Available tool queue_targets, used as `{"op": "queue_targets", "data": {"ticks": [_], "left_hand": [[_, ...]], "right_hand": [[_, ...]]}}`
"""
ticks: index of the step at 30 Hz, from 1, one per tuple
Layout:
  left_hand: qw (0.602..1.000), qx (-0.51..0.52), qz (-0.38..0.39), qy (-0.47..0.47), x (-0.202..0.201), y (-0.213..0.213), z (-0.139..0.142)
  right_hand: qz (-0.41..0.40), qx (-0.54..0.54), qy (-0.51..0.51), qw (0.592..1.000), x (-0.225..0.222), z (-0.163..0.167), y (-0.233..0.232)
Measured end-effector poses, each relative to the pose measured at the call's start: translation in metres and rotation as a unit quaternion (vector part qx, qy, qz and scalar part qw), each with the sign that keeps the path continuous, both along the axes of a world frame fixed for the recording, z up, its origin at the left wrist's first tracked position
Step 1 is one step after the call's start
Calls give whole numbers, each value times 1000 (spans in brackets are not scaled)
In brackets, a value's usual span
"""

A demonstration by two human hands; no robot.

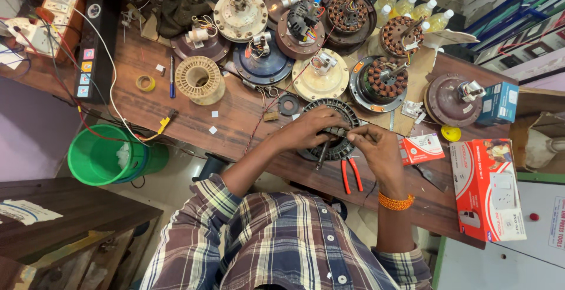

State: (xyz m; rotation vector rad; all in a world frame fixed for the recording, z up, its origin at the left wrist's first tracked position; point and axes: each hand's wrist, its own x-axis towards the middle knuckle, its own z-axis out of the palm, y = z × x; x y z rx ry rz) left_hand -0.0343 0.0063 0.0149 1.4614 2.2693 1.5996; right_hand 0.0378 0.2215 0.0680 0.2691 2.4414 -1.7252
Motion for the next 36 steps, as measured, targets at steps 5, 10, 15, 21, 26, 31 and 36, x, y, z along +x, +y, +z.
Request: {"op": "queue_targets", "data": {"ticks": [5, 10, 15, 21, 26, 31, 36], "left_hand": [[1000, -7, 16, -24, 1, 2, -4], [999, 13, 27, -24, 4, 3, -7], [999, 22, 19, -34, 2, 4, -8], [999, 17, 13, -37, 2, 3, -10], [999, 29, 22, -29, 4, 4, -11], [999, 33, 38, -16, 7, 3, -8], [999, 15, 28, -37, 8, 1, 2]], "right_hand": [[0, 202, 46, 978, 14, 11, -14], [-13, 131, 43, 990, 17, 14, -15], [6, 132, 19, 991, 11, 16, -7], [63, 109, -27, 992, -4, 25, 5], [85, 125, -28, 988, -8, 31, 5], [75, 232, -40, 969, 1, 25, -3], [57, 224, 147, 962, 24, -1, -9]]}}
